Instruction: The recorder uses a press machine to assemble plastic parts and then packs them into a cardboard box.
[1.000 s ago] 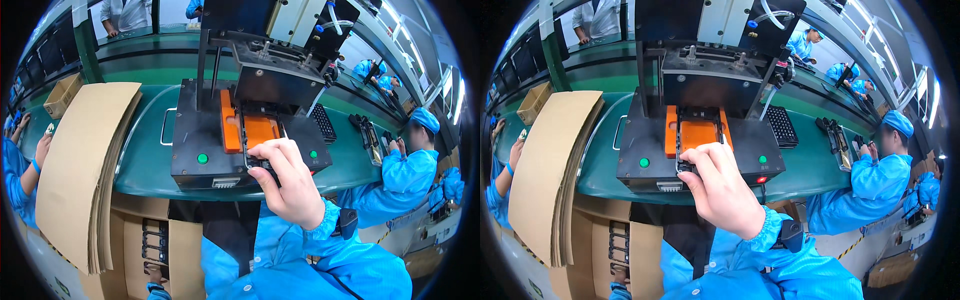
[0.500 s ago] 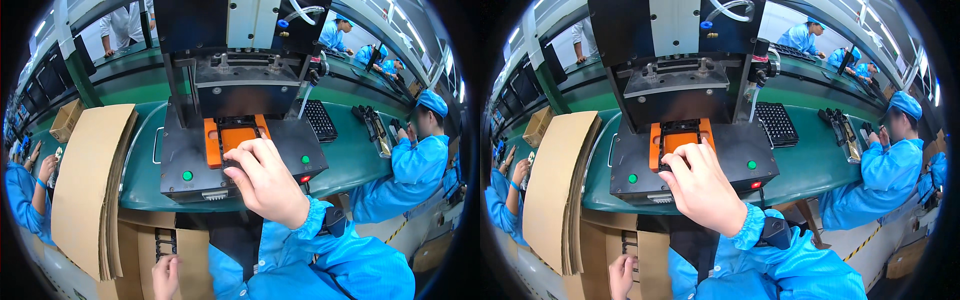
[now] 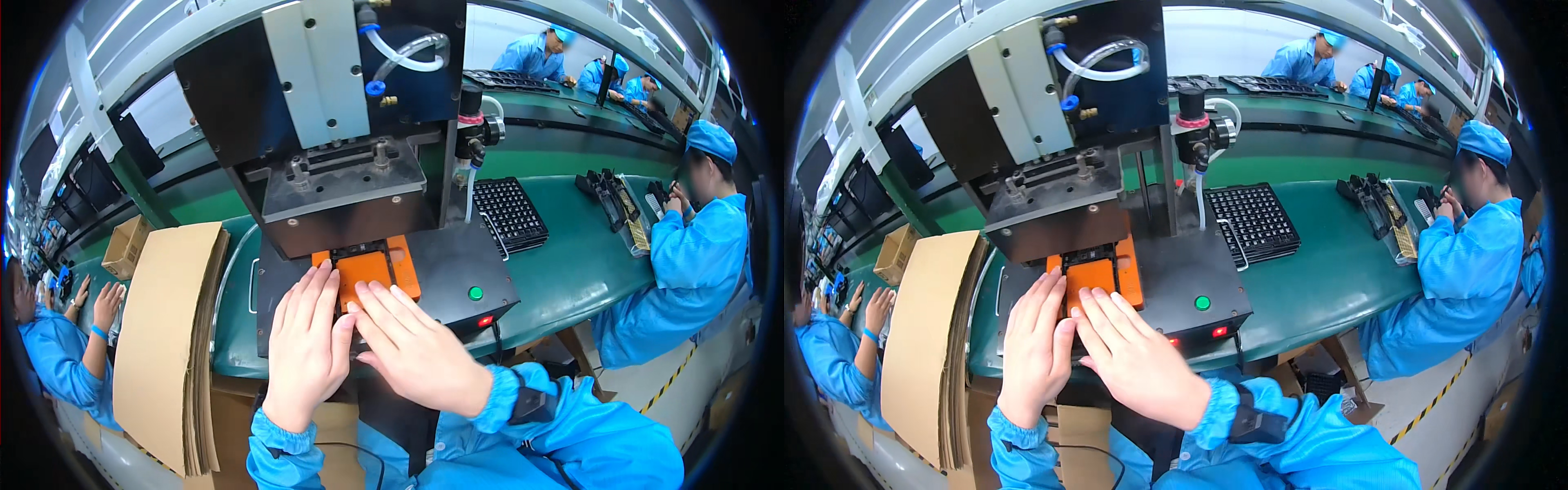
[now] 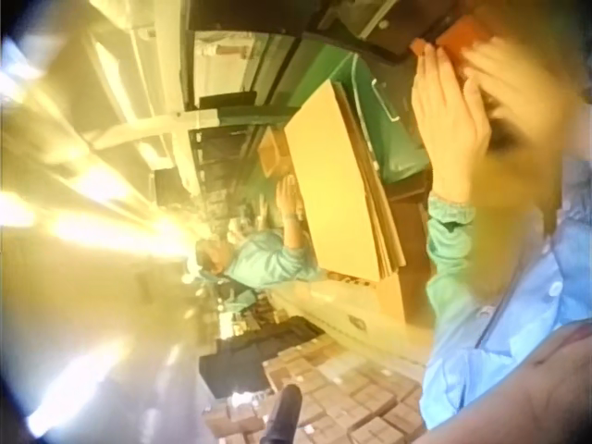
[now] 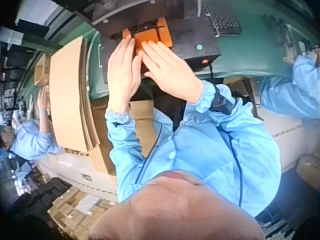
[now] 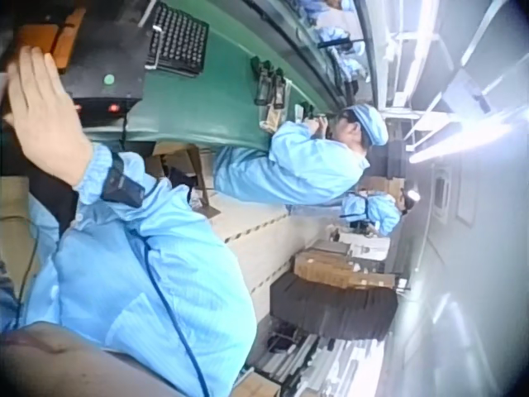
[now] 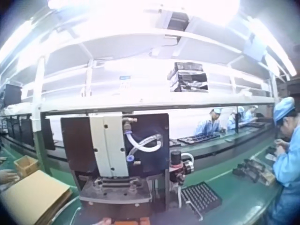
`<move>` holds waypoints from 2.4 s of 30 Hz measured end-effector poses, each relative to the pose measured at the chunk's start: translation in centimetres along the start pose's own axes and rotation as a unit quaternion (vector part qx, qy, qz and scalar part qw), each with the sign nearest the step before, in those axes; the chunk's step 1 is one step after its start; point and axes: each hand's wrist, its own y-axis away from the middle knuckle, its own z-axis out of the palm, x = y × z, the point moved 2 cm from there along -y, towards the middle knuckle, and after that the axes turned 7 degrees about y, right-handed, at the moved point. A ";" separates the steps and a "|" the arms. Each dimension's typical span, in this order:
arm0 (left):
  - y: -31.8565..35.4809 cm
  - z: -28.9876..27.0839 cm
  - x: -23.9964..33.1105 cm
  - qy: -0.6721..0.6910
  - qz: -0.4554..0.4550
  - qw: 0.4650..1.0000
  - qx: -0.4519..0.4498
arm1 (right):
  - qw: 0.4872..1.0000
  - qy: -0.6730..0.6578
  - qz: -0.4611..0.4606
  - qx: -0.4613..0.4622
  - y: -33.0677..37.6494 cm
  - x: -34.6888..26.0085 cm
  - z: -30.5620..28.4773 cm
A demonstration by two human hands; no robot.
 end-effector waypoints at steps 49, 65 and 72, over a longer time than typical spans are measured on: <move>5.0 1.9 1.0 -0.127 -0.052 0.982 0.133 | 0.946 0.019 0.310 0.094 10.6 35.6 -11.3; 4.5 2.9 0.5 -0.128 -0.029 0.974 0.182 | 0.940 0.021 0.340 0.016 17.7 28.8 -12.5; 4.5 3.2 0.2 -0.143 -0.009 0.972 0.187 | 0.949 0.056 0.310 0.001 17.3 33.7 -14.4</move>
